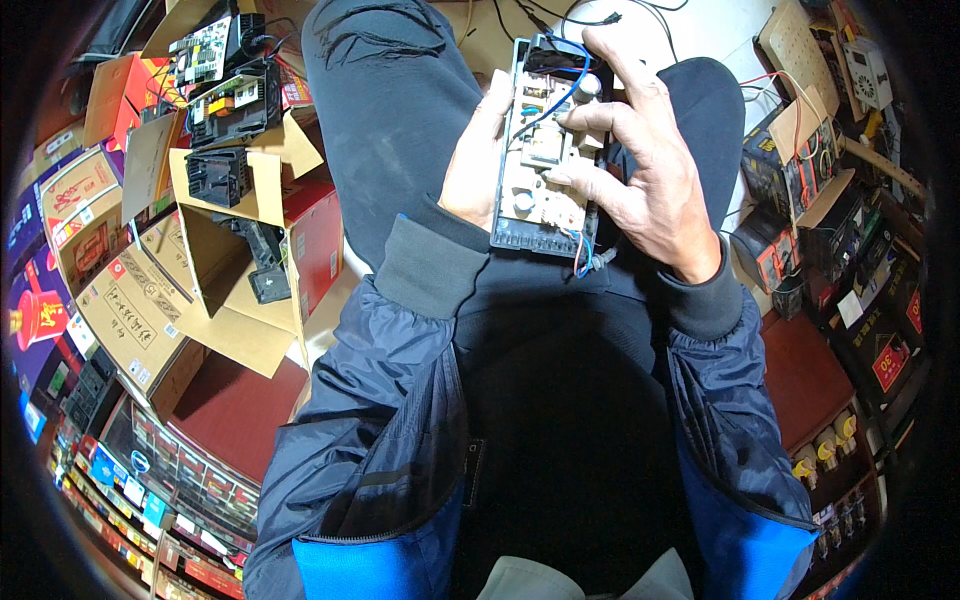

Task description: The person sits on the floor and inspects the internal components of a disassembled electronic device. They then use a multimeter to test the circuit board and finally reassemble the device by fitting the casing back together.

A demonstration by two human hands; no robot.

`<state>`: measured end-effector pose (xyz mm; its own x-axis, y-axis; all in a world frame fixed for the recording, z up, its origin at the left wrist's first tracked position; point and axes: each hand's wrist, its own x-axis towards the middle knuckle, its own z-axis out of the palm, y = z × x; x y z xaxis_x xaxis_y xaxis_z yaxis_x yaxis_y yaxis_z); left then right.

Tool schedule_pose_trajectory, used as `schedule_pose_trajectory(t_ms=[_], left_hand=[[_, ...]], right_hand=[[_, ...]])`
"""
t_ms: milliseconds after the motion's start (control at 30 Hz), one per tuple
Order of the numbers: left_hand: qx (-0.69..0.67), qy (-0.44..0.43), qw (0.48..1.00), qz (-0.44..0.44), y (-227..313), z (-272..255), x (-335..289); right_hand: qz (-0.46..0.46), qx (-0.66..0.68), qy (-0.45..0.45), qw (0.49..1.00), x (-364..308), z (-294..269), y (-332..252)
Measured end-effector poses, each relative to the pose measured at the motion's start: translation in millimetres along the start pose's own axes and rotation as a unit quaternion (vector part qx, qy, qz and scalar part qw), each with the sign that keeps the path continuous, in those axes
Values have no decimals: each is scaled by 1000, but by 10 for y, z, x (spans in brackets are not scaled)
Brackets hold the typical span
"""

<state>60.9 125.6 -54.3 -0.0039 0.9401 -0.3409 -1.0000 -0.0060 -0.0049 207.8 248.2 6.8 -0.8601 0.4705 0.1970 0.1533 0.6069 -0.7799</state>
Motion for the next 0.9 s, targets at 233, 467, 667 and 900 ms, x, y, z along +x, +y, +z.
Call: schedule_pose_trajectory(t_ms=[233,467,667,900], left_hand=[[21,-16,1000,2,11,-43,3],[3,7,1000,1,-4,-18,-6],[-9,-5,1000,4,-3,-33,-1],[50,7,999,21,-3,-14,12]], right_hand=[[-17,-22,-8,1000,-1,-5,12],[-18,-8,-6,1000,0,14,9],[-10,6,-15,1000,-7,24,20],[-6,-2,3,1000,11,39,68]])
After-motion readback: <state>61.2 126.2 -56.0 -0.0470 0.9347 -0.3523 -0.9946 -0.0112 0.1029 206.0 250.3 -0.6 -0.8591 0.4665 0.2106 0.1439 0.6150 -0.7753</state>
